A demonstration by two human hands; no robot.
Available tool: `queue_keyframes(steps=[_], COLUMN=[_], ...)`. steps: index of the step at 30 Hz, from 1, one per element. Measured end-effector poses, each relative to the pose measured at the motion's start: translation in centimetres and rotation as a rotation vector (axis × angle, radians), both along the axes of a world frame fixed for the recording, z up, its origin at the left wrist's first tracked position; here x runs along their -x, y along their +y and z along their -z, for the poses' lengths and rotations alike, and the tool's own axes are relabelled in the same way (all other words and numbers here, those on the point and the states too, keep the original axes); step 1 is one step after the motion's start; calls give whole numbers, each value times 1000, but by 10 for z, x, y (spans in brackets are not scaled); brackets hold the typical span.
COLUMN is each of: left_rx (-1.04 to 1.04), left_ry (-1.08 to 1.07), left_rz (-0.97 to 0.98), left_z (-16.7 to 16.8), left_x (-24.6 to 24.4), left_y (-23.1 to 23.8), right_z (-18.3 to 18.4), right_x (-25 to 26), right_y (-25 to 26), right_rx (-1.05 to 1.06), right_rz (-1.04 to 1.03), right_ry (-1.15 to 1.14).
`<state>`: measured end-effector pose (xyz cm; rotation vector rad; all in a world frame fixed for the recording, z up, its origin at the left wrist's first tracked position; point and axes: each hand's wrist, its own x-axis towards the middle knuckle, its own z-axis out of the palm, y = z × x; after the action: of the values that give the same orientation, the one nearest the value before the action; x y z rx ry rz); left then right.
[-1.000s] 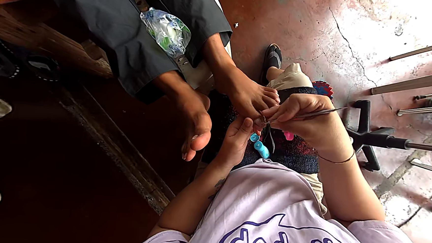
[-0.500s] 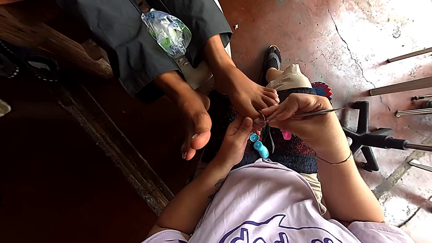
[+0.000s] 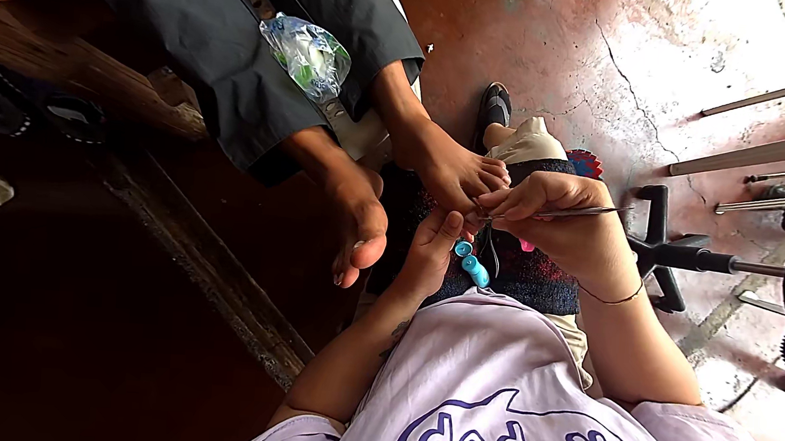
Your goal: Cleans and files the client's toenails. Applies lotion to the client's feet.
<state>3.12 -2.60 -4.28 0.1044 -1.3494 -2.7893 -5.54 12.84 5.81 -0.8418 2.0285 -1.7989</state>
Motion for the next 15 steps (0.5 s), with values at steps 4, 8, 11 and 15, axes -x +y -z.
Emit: queue_keyframes(steps=[4, 8, 11, 15], left_rx=[30, 55, 67, 84], left_ry=[0, -10, -19, -7], left_rz=[-12, -27, -40, -41], left_z=[-1, -4, -4, -4], left_x=[0, 0, 0, 0], left_y=[2, 2, 4, 3], right_z=[4, 5, 7, 8], right_x=[-5, -7, -11, -12], right_y=[-5, -3, -4, -3], right_rx=[-16, -34, -47, -42], right_rz=[49, 71, 90, 87], right_ry=[117, 147, 170, 193])
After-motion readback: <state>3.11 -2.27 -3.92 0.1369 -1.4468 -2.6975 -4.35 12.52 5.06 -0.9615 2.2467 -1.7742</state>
